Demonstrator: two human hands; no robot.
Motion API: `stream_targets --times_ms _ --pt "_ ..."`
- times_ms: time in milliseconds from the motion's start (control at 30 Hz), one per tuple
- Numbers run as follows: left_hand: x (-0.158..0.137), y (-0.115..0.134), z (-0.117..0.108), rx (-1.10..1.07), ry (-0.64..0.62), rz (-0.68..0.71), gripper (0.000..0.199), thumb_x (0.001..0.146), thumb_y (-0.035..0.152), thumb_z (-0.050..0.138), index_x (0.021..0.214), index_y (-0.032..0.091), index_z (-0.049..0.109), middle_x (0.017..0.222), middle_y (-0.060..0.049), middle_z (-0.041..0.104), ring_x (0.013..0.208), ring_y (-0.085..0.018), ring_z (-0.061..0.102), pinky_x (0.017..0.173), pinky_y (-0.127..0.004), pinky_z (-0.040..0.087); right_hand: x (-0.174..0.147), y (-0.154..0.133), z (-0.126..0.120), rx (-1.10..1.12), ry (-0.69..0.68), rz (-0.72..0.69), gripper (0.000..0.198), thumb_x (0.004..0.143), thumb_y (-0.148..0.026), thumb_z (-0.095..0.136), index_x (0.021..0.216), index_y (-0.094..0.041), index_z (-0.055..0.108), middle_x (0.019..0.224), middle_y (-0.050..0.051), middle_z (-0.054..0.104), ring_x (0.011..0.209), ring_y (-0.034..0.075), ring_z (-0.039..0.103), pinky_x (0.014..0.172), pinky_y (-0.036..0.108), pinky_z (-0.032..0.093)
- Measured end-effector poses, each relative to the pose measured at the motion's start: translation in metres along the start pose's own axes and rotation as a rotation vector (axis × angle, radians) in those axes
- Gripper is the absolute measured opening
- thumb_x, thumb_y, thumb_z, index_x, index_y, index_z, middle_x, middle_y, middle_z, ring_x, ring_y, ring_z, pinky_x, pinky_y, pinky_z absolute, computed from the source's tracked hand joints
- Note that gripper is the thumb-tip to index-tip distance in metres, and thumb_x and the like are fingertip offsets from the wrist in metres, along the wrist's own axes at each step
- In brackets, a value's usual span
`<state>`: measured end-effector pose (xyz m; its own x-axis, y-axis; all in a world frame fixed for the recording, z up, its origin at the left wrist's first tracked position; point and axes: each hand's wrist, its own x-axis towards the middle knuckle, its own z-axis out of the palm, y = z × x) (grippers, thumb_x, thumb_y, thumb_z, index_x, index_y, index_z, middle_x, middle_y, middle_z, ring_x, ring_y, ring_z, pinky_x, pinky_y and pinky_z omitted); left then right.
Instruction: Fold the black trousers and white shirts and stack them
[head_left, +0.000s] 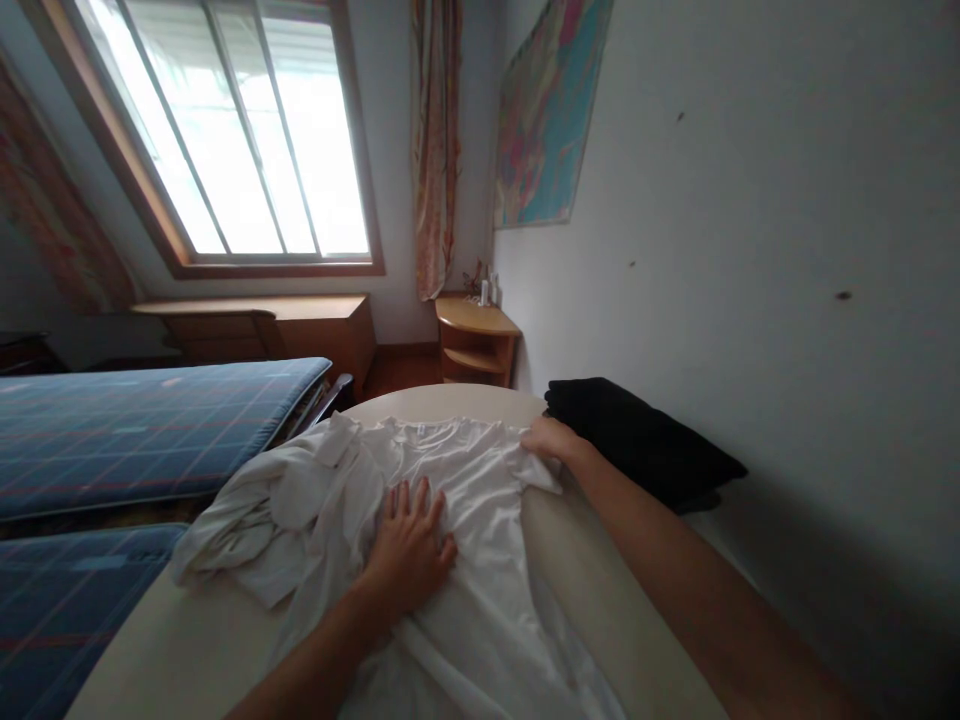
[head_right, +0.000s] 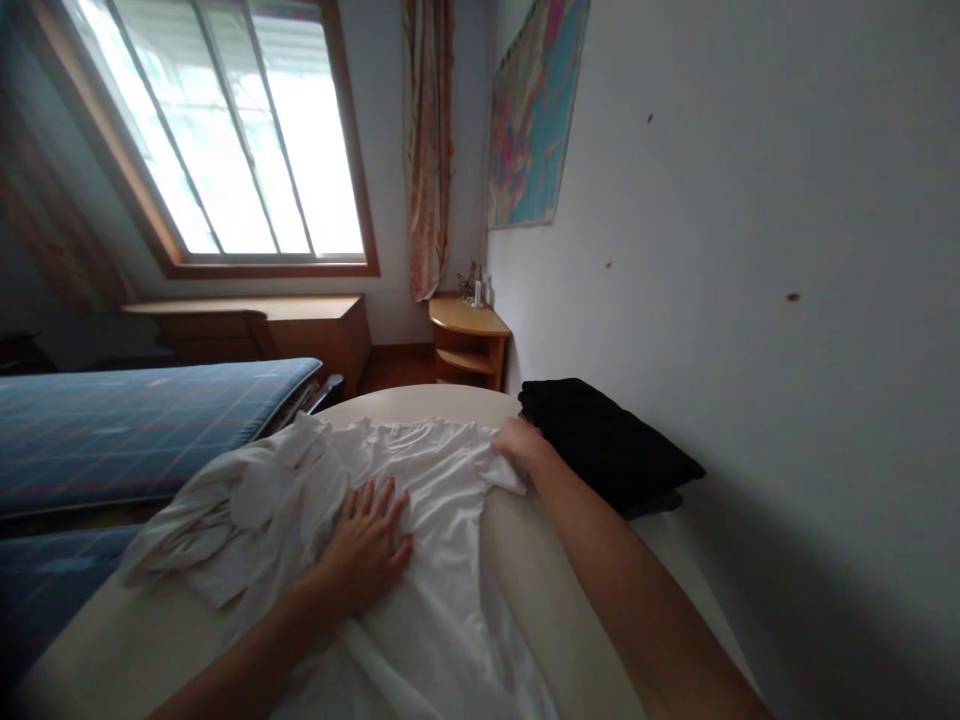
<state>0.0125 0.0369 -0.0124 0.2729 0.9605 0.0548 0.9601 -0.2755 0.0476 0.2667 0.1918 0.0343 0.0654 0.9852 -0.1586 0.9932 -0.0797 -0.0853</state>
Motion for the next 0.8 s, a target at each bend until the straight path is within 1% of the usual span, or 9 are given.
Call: stream_targets --times_ms 67,133,200,300,433,567,667,733,800 --pt "0.002 0.004 0.001 -0.013 0.076 0.014 0.058 0.09 0.041 0.051 0.138 0.009 0.056 0.156 -0.021 0.038 0.149 -0.04 0.021 0.121 -0.055 0.016 0.0 0.003 0.003 -0.007 -0.028 -0.037 0.028 0.082 -0.029 0.067 0.101 -0.01 0.074 0.11 0.02 0.073 0.102 0.03 0.07 0.079 0.03 0.052" --pt "0.004 0.007 0.003 -0.055 0.109 0.054 0.055 0.092 0.039 0.048 0.136 0.008 0.057 0.159 -0.019 0.033 0.15 -0.036 0.018 0.122 -0.051 0.017 0.0 0.005 0.003 -0.013 -0.004 -0.061 0.027 0.084 -0.029 0.066 0.102 -0.011 0.074 0.112 0.02 0.072 0.104 0.03 0.069 0.08 0.03 0.052" --pt "0.005 0.008 0.006 -0.112 0.09 0.099 0.057 0.094 0.04 0.046 0.146 0.015 0.048 0.162 -0.015 0.026 0.151 -0.035 0.017 0.121 -0.053 0.019 -0.002 0.006 0.0 -0.017 0.056 -0.066 0.028 0.089 -0.028 0.061 0.11 -0.012 0.071 0.116 0.019 0.07 0.107 0.03 0.068 0.083 0.032 0.052" --pt "0.005 0.005 0.01 -0.176 0.03 0.137 0.065 0.094 0.046 0.047 0.155 0.031 0.03 0.164 -0.011 0.022 0.15 -0.039 0.016 0.117 -0.062 0.021 -0.006 0.005 -0.011 -0.024 0.188 -0.064 0.032 0.097 -0.021 0.046 0.125 -0.016 0.061 0.121 0.018 0.068 0.111 0.029 0.066 0.088 0.036 0.05" --pt "0.005 0.002 0.013 -0.173 -0.005 0.149 0.064 0.095 0.052 0.046 0.155 0.038 0.028 0.165 -0.01 0.019 0.15 -0.043 0.011 0.114 -0.068 0.017 -0.016 0.003 -0.023 -0.034 0.318 -0.073 0.039 0.102 -0.017 0.03 0.134 -0.02 0.053 0.134 0.017 0.06 0.12 0.026 0.06 0.094 0.036 0.048" --pt "0.006 0.001 0.013 -0.154 -0.018 0.153 0.064 0.095 0.059 0.041 0.155 0.037 0.03 0.165 -0.011 0.017 0.149 -0.046 0.006 0.113 -0.07 0.014 -0.029 0.007 -0.018 -0.055 0.254 0.022 0.033 0.097 -0.016 0.039 0.119 -0.009 0.063 0.114 0.024 0.068 0.106 0.033 0.067 0.085 0.04 0.051" --pt "0.006 0.0 0.013 -0.14 -0.03 0.158 0.066 0.095 0.062 0.039 0.155 0.037 0.028 0.165 -0.012 0.016 0.149 -0.046 0.003 0.113 -0.071 0.013 -0.046 0.011 -0.007 -0.059 0.163 0.052 0.027 0.094 -0.025 0.051 0.106 -0.009 0.07 0.108 0.024 0.071 0.103 0.036 0.069 0.08 0.04 0.052" --pt "0.006 0.0 0.013 -0.129 -0.033 0.158 0.066 0.095 0.062 0.039 0.155 0.036 0.028 0.165 -0.012 0.015 0.149 -0.047 0.004 0.113 -0.071 0.013 -0.06 0.014 0.001 -0.057 0.133 0.042 0.031 0.094 -0.035 0.053 0.107 -0.012 0.07 0.108 0.022 0.071 0.102 0.035 0.069 0.079 0.04 0.052" --pt "0.006 0.0 0.015 -0.123 -0.029 0.159 0.066 0.096 0.061 0.039 0.156 0.036 0.027 0.165 -0.012 0.015 0.148 -0.047 0.005 0.113 -0.072 0.013 -0.074 0.018 0.01 -0.046 0.137 0.026 0.04 0.094 -0.047 0.052 0.114 -0.016 0.067 0.109 0.019 0.072 0.102 0.034 0.069 0.08 0.04 0.051"
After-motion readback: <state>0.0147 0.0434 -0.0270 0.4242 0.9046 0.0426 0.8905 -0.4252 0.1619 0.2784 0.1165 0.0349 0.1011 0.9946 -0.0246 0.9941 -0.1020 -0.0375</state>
